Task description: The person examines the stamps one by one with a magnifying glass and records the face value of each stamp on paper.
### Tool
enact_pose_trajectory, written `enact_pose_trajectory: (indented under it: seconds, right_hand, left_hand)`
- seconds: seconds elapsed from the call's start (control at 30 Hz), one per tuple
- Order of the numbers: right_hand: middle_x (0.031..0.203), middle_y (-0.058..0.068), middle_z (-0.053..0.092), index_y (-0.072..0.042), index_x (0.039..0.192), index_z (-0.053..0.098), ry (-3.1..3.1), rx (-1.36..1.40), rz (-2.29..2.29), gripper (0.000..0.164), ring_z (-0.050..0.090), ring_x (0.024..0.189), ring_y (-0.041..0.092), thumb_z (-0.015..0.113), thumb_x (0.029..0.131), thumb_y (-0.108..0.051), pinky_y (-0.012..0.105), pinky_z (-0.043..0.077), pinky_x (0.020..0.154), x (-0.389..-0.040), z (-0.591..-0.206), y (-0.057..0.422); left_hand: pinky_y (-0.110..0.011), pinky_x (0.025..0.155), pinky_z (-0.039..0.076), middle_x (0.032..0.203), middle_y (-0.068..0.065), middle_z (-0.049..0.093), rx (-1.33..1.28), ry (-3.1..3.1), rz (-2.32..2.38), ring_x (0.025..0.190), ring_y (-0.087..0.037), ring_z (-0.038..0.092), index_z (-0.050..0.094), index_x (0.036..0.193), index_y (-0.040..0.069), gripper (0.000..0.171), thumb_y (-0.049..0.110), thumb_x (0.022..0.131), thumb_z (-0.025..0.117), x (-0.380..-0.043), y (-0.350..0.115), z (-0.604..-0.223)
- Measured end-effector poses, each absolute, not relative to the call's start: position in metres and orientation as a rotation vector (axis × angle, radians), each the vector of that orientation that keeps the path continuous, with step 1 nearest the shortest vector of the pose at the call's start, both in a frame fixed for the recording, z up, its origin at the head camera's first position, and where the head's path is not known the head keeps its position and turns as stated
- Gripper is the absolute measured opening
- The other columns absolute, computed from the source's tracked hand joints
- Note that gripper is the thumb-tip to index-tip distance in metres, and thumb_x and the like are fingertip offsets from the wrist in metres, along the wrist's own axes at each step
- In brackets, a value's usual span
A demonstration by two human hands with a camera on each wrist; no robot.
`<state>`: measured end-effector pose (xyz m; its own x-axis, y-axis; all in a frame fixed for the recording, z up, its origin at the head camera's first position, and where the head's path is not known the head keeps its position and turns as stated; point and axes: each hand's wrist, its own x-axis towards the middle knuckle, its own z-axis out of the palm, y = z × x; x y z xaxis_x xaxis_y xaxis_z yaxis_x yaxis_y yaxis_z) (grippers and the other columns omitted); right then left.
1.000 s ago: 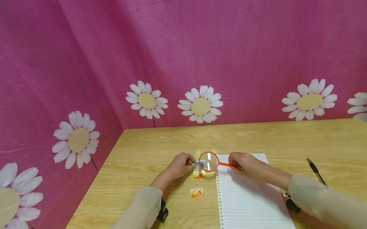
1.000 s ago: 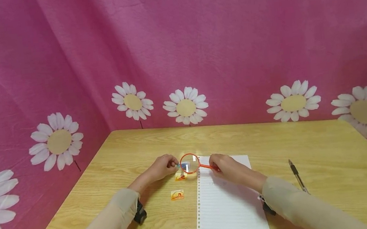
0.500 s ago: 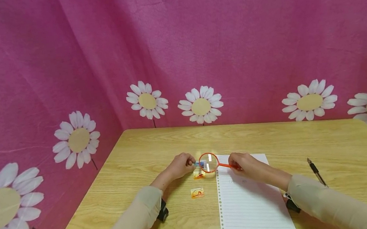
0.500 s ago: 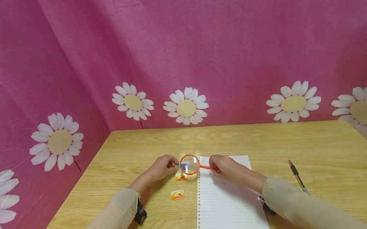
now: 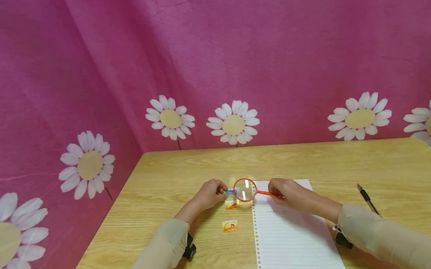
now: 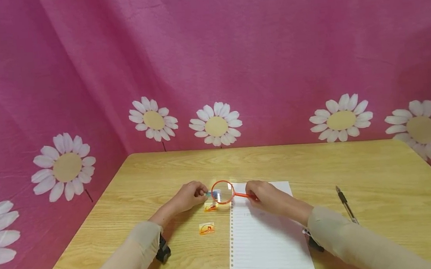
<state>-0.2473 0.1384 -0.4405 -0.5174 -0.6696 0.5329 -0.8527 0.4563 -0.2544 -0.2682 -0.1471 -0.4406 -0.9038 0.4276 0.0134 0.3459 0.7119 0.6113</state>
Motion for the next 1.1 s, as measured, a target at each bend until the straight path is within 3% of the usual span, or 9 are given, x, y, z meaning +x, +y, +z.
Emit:
enact_pose_trajectory:
  seconds: [0.33,0.6,1.1]
  right_hand:
    - [0.073,0.002,0.059,-0.004,0.085,0.056,-2.434,1.260,0.702,0.022,0.050,0.064,0.005,0.070,0.078,0.010,0.019,0.045,0.055,-0.243,-0.435,0.150]
    - [0.068,-0.003,0.053,-0.006,0.081,0.055,-2.430,1.218,0.668,0.024,0.044,0.063,0.001,0.072,0.075,0.010,0.017,0.041,0.054,-0.240,-0.437,0.163]
    - [0.070,-0.002,0.055,-0.005,0.083,0.056,-2.460,1.165,0.654,0.025,0.047,0.064,0.001,0.072,0.074,0.012,0.018,0.043,0.056,-0.234,-0.436,0.183]
  left_hand:
    - [-0.028,0.075,0.044,0.093,-0.011,0.058,0.610,2.791,0.964,0.082,-0.014,0.050,0.063,0.100,-0.001,0.011,0.006,0.091,0.065,-0.269,-0.147,-0.443]
    - [-0.028,0.077,0.043,0.094,-0.010,0.058,0.581,2.805,0.944,0.082,-0.014,0.049,0.063,0.100,0.000,0.010,0.005,0.092,0.065,-0.270,-0.145,-0.443]
    - [-0.026,0.076,0.041,0.091,-0.009,0.058,0.580,2.800,0.965,0.081,-0.013,0.047,0.064,0.099,0.000,0.009,0.004,0.091,0.065,-0.269,-0.145,-0.443]
